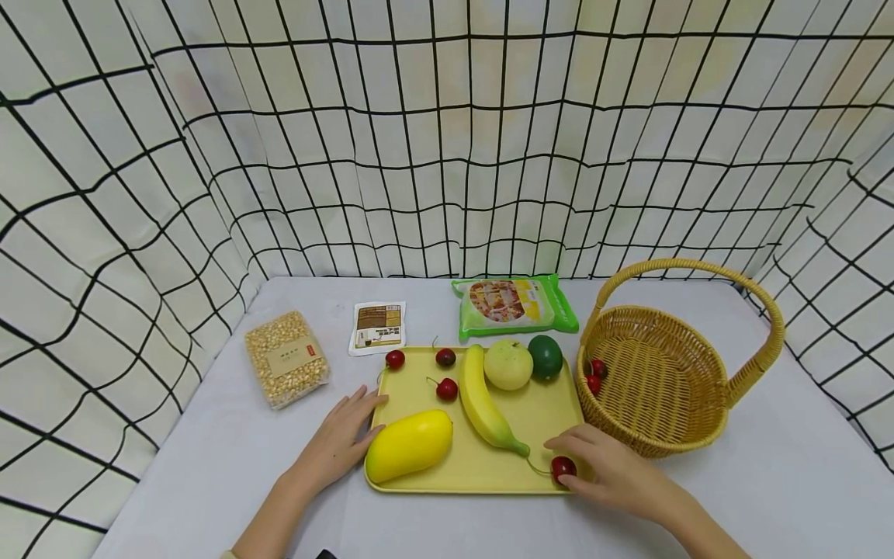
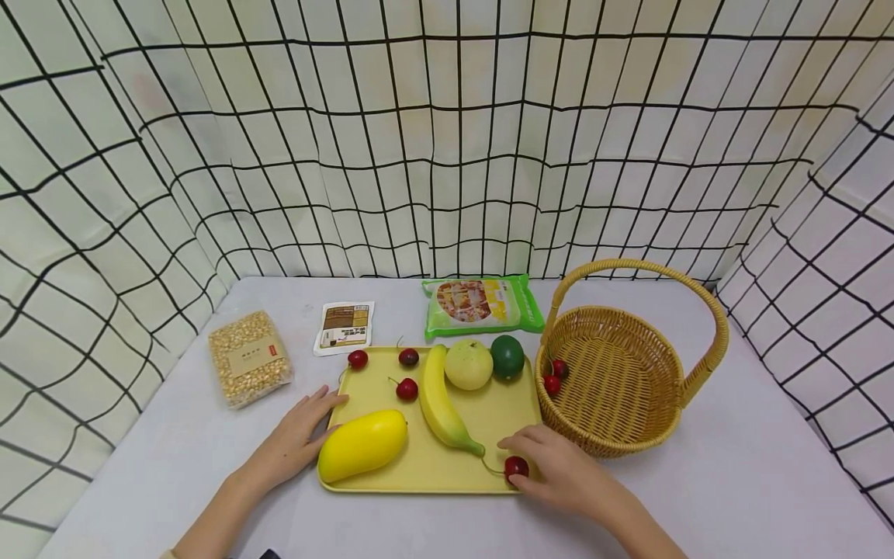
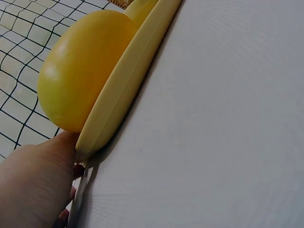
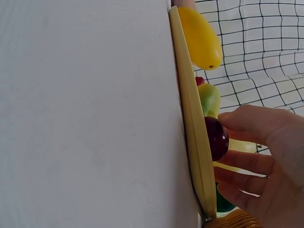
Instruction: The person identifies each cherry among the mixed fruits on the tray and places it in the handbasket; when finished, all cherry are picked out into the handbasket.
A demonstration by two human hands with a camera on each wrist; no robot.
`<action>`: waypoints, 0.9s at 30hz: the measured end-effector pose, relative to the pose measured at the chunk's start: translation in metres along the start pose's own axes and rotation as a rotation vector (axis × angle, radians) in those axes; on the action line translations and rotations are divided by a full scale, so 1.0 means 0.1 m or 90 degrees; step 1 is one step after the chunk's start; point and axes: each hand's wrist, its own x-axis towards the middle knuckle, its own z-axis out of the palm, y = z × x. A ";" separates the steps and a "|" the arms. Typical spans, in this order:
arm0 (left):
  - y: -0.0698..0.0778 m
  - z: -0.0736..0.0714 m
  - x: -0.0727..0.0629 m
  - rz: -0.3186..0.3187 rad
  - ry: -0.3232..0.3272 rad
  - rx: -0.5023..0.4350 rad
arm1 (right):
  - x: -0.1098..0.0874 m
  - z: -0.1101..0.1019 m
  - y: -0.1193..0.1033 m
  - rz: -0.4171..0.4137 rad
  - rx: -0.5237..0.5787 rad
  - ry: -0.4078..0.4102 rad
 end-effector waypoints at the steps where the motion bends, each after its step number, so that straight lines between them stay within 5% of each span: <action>1: 0.00 0.00 0.00 -0.001 -0.001 0.000 | 0.00 0.01 0.00 -0.004 0.002 -0.001; 27: 0.01 -0.01 0.00 -0.003 -0.006 0.003 | -0.02 0.03 0.02 0.004 -0.001 -0.046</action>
